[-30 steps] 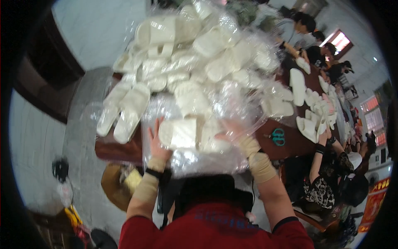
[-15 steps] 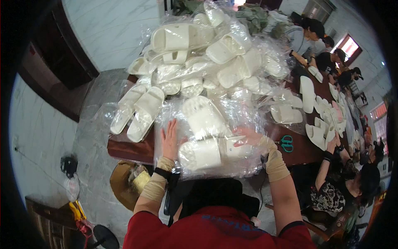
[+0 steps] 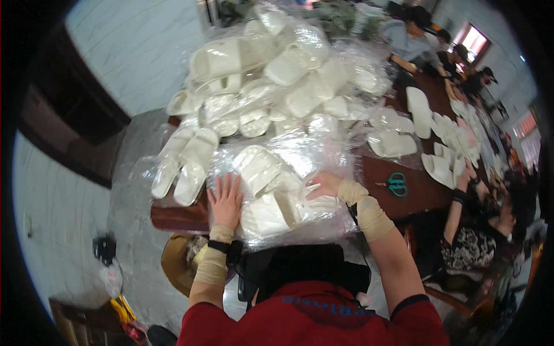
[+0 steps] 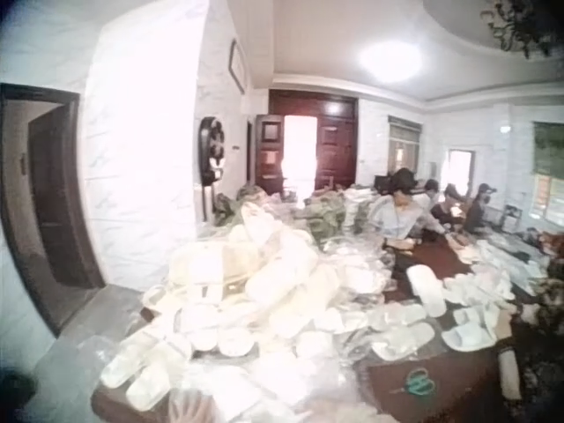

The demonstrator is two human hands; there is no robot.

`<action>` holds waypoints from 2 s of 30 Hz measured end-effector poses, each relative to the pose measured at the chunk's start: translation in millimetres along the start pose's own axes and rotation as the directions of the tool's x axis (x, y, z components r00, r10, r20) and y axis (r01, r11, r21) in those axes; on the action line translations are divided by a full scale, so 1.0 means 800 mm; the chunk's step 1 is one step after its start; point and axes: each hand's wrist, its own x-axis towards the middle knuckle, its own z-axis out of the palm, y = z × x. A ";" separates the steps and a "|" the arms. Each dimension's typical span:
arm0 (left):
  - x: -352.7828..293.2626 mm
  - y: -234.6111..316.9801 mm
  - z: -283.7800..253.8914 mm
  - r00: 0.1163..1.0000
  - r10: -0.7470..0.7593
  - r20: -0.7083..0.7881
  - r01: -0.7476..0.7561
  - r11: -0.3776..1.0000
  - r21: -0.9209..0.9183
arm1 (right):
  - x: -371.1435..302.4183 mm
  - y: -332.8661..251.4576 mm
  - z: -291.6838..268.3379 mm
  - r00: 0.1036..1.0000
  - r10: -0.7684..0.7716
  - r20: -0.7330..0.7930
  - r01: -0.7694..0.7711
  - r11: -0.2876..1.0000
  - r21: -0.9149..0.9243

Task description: Packing white plastic slides into clear plastic bags at a finishing station.

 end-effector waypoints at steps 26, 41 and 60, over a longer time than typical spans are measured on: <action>0.010 0.063 -0.012 0.992 0.054 0.117 -0.063 0.995 0.077 | -0.224 -0.066 -0.042 0.982 0.168 -0.085 -0.161 0.983 0.086; 0.016 0.045 0.003 0.999 -0.043 0.012 0.042 0.995 0.087 | -0.412 0.073 -0.276 0.793 0.435 -0.427 -0.388 0.900 0.195; 0.028 0.064 0.010 0.997 -0.050 0.064 0.041 0.990 0.136 | -0.046 0.335 -0.254 0.167 0.516 -0.840 -0.482 0.786 0.387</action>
